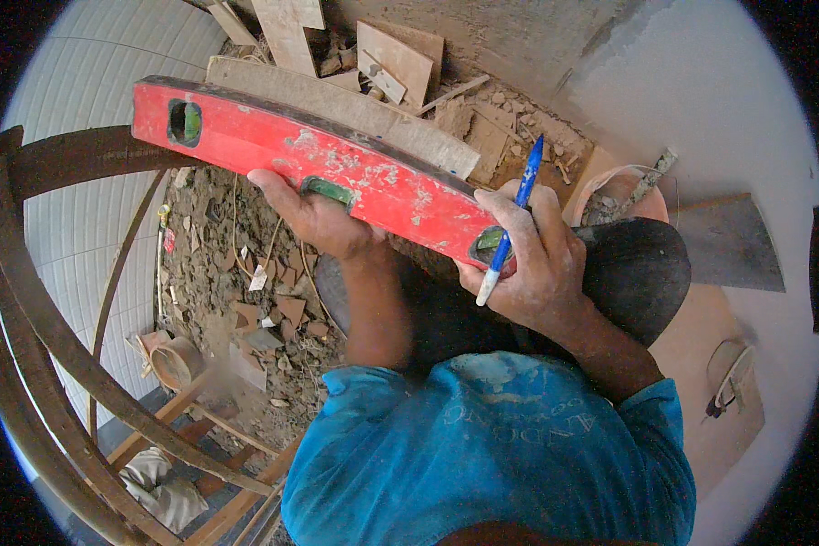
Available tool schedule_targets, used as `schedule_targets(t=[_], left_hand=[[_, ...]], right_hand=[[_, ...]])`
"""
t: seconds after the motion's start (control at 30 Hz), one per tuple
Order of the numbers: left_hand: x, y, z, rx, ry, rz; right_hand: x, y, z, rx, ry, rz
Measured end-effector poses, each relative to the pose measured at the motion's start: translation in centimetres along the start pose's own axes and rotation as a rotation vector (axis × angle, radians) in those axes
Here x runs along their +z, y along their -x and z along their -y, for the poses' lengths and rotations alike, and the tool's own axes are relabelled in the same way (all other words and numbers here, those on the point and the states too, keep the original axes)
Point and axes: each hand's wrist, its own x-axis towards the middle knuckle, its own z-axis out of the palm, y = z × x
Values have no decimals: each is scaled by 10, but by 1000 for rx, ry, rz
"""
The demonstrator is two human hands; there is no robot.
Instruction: The person measures and marks a rectangular tile with a tape measure, pen, and spirit level. They then use an angle grinder to cut the tile along the marked line.
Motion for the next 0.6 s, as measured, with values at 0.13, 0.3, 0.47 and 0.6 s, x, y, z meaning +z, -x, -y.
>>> schedule_targets(t=[0.13, 0.3, 0.47, 0.6], left_hand=[[-15, 1, 5, -131, 101, 106], [-12, 0, 7, -150, -9, 15], [-1, 4, 9, -115, -79, -30], [-10, 2, 11, -127, -76, -30]], right_hand=[[1, 3, -2, 15, 33, 20], [2, 2, -2, 33, 27, 39], [0, 3, -1, 43, 35, 34], [3, 4, -3, 43, 32, 52]])
